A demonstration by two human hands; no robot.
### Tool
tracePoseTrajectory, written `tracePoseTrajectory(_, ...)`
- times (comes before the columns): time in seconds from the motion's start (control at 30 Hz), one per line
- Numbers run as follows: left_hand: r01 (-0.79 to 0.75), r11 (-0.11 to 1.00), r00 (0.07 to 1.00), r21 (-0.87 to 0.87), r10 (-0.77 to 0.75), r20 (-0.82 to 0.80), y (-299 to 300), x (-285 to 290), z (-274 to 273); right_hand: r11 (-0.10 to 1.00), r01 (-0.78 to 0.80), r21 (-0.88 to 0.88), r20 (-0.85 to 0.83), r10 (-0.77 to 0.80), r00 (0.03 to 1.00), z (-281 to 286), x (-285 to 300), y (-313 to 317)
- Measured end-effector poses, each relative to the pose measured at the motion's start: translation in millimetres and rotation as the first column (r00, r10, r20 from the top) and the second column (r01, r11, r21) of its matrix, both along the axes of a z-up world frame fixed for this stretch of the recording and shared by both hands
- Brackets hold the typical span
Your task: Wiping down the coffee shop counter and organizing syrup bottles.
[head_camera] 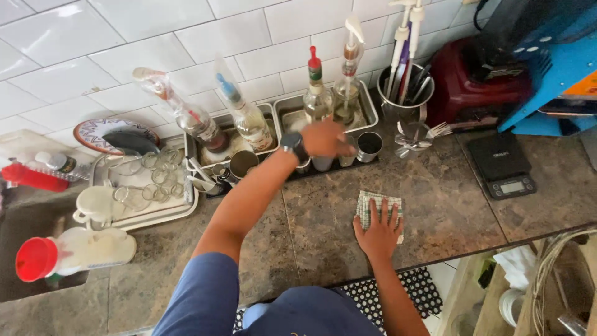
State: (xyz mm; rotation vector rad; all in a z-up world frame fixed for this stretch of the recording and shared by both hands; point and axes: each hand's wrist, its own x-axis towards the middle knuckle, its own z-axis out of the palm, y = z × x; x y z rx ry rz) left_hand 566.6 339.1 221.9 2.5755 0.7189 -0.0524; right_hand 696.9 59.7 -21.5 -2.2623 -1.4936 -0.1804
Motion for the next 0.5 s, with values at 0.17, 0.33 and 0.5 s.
tracePoseTrajectory(0.17, 0.432, 0.891, 0.733, -0.141, -0.256, 0.630, -138.2, -13.4, 160.1, 0.999, -0.026, 0.038, 0.030, 0.025, 0.999, -8.8, 6.7, -0.2)
tracePoseTrajectory(0.33, 0.572, 0.782, 0.404, 0.247, -0.530, 0.746, -205.4, -42.9, 213.5, 0.993, -0.053, -0.108, 0.043, 0.058, 0.997, -2.9, 0.6, -23.2)
tracePoseTrajectory(0.5, 0.550, 0.751, 0.332, 0.365, -0.598, 0.729, -217.8, -46.6, 183.8, 0.975, -0.041, -0.218, -0.101, 0.019, 0.995, 57.9, -10.0, 7.8)
